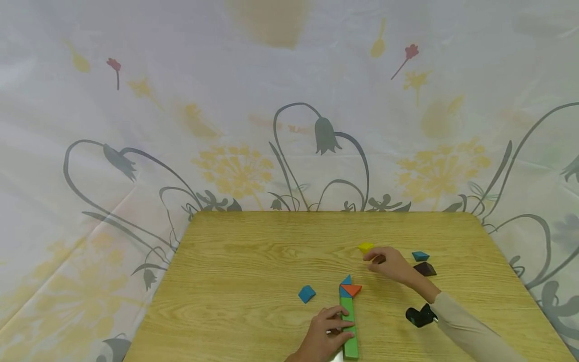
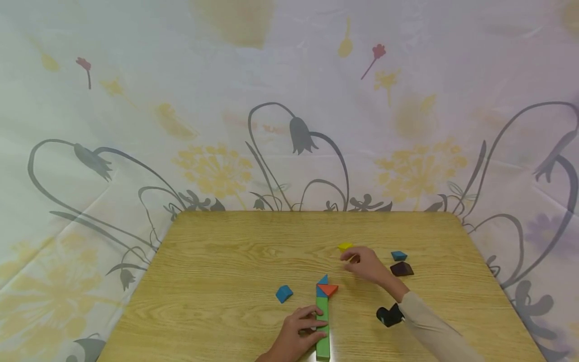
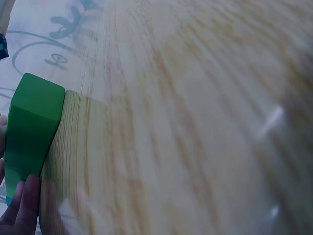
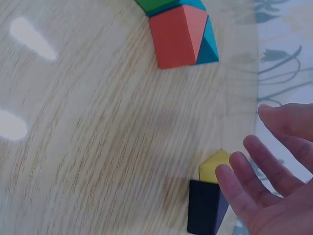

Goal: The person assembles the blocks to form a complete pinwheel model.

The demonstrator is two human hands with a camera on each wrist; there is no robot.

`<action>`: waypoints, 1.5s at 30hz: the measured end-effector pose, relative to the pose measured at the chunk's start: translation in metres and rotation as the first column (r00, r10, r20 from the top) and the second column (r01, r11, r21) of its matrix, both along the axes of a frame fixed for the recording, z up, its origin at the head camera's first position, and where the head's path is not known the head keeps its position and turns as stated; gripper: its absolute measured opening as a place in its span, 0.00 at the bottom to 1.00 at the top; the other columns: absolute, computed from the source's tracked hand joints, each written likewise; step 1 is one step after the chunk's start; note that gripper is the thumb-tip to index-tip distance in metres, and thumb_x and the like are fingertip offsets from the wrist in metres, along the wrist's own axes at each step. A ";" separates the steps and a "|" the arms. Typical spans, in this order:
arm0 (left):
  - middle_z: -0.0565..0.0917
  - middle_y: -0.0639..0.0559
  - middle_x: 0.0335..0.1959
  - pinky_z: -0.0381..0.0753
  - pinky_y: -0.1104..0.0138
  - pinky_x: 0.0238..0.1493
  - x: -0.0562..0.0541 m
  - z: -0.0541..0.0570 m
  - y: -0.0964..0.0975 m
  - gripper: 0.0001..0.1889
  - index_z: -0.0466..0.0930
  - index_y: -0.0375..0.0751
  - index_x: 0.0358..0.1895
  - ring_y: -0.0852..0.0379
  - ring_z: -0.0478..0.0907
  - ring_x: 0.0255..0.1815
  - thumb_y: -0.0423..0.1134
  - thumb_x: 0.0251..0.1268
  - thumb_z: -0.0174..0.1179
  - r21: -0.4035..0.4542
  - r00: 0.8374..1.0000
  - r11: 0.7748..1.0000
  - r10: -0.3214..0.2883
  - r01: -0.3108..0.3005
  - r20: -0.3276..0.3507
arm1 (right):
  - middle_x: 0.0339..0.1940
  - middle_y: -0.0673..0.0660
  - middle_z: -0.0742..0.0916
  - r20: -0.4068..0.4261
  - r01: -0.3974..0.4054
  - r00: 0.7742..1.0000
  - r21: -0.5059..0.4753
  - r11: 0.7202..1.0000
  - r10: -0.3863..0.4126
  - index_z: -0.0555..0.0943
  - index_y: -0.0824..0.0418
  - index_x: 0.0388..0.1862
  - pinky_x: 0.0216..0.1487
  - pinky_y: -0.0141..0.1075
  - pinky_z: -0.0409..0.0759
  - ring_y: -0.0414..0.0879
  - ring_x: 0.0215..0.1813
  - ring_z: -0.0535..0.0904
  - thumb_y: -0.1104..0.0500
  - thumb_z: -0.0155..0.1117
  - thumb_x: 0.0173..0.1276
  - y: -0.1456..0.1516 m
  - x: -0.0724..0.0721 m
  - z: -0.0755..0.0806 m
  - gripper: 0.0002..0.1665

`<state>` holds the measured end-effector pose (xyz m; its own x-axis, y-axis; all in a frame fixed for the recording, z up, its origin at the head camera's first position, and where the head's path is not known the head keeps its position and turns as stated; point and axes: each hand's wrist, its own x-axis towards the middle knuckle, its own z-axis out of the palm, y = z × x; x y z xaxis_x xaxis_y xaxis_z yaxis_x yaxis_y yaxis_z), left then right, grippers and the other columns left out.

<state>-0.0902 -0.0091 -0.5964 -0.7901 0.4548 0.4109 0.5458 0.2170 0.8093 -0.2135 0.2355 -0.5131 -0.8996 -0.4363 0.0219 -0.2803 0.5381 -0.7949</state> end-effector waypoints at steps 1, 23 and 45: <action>0.79 0.50 0.49 0.78 0.79 0.34 0.000 0.000 0.000 0.12 0.86 0.37 0.44 0.66 0.71 0.41 0.40 0.63 0.62 -0.001 1.000 1.000 0.002 -0.002 -0.003 | 0.42 0.66 0.83 -0.003 0.010 1.000 0.003 1.000 -0.010 0.82 0.70 0.43 0.35 0.33 0.80 0.52 0.39 0.79 0.67 0.64 0.63 0.003 0.000 0.000 0.10; 0.78 0.50 0.50 0.78 0.79 0.35 0.002 0.002 0.001 0.12 0.86 0.36 0.44 0.64 0.71 0.42 0.40 0.63 0.62 0.002 0.999 1.000 0.006 -0.006 -0.043 | 0.45 0.66 0.83 -0.093 0.216 0.974 0.103 0.971 -0.207 0.80 0.70 0.48 0.39 0.42 0.80 0.61 0.45 0.78 0.64 0.67 0.62 0.086 0.013 -0.007 0.16; 0.78 0.50 0.50 0.78 0.80 0.35 0.002 0.001 0.001 0.12 0.86 0.36 0.44 0.63 0.72 0.43 0.40 0.62 0.62 0.006 0.999 1.000 0.010 -0.010 -0.034 | 0.11 0.56 0.77 0.042 0.551 0.826 0.149 0.821 -0.562 0.77 0.76 0.41 0.20 0.44 0.75 0.50 0.14 0.72 0.45 0.58 0.69 0.126 0.024 -0.023 0.31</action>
<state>-0.0885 -0.0082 -0.5950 -0.7801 0.4446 0.4402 0.5707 0.2175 0.7918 -0.1891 0.3612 -0.5359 -0.9860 0.1457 -0.0813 0.1594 0.6788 -0.7168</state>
